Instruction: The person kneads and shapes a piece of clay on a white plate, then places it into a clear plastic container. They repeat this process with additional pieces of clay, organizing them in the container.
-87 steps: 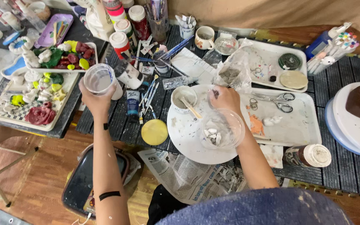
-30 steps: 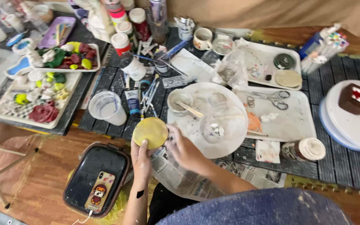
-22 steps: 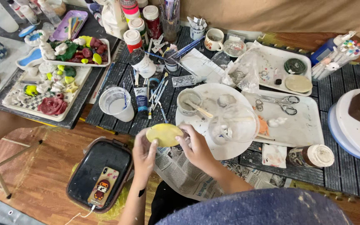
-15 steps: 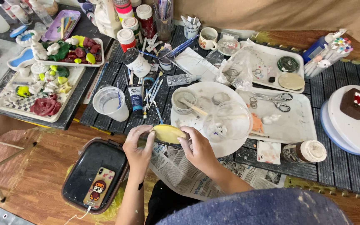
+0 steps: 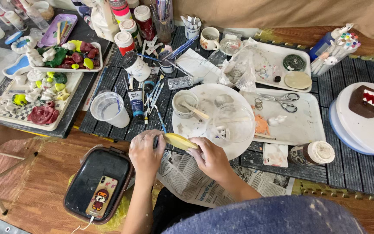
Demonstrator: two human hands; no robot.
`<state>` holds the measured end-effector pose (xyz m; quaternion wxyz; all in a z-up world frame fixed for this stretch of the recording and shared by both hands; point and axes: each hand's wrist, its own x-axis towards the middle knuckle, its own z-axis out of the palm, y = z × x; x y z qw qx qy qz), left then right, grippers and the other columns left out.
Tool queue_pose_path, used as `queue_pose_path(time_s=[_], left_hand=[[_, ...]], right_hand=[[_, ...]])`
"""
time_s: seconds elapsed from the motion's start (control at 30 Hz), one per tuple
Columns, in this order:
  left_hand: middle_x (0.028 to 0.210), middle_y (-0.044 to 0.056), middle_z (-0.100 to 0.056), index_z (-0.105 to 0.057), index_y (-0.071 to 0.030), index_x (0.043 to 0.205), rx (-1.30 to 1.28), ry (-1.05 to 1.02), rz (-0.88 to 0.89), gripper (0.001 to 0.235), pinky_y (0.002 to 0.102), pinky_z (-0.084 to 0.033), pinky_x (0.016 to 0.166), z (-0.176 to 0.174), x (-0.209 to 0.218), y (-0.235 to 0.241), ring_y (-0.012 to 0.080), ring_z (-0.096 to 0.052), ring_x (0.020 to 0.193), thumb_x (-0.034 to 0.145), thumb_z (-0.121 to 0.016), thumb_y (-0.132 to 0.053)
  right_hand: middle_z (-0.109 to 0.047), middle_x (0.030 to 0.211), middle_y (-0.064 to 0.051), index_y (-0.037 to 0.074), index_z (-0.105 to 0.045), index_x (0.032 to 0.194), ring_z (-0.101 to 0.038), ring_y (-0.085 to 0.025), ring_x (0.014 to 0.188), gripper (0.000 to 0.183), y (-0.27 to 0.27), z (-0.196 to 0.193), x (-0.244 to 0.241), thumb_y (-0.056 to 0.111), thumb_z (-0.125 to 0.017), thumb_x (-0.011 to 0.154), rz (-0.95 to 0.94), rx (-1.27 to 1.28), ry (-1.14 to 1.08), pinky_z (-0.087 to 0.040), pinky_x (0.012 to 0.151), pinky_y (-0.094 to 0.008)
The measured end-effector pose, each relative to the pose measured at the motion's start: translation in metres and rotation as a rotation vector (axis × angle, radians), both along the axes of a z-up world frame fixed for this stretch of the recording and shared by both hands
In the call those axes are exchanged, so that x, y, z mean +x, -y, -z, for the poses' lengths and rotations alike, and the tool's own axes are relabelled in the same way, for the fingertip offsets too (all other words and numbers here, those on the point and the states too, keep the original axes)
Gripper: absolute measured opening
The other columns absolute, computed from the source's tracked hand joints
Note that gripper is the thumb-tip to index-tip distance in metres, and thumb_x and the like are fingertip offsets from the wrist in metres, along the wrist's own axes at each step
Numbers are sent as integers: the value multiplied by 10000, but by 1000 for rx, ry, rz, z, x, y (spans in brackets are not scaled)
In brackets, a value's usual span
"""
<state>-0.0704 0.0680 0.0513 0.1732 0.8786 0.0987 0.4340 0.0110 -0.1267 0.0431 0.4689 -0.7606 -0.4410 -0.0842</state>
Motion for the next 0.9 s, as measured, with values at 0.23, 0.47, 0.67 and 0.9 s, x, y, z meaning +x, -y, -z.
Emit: queue_pose_path(time_s=[0.23, 0.47, 0.67, 0.9], left_hand=[[1154, 93, -667, -671, -72, 863, -420, -22, 188, 83, 399, -522, 923, 26, -25, -2, 259, -654, 1079, 834, -747, -87], [1369, 118, -551, -709, -76, 873, -535, -550, 667, 138, 380, -513, 941, 60, -35, 62, 267, -634, 1056, 777, -808, -93], [1318, 51, -612, -729, -81, 841, -452, -562, 542, 120, 388, -497, 990, 46, -40, 33, 210, -682, 1004, 754, -808, -101], [1211, 15, -750, -803, -163, 1010, -310, -275, 351, 199, 411, -441, 1061, 53, -45, -29, 215, -689, 1142, 857, -742, -51]], right_hand=[[-721, 1068, -128, 23, -568, 1204, -763, -230, 833, 322, 18, -5, 6, 44, -728, 925, 46, 8, 78, -646, 674, -289], [-734, 1032, -146, 25, -590, 1185, -770, -220, 787, 334, 37, -5, 10, 41, -757, 896, 90, -46, 91, -631, 631, -289], [-716, 1097, -175, 9, -573, 1208, -776, -250, 877, 339, 35, -6, 7, 7, -734, 910, 124, 66, 58, -657, 690, -288], [-712, 1124, -175, -2, -557, 1222, -770, -237, 898, 344, 16, -11, 5, 5, -721, 920, 18, 48, 58, -662, 722, -282]])
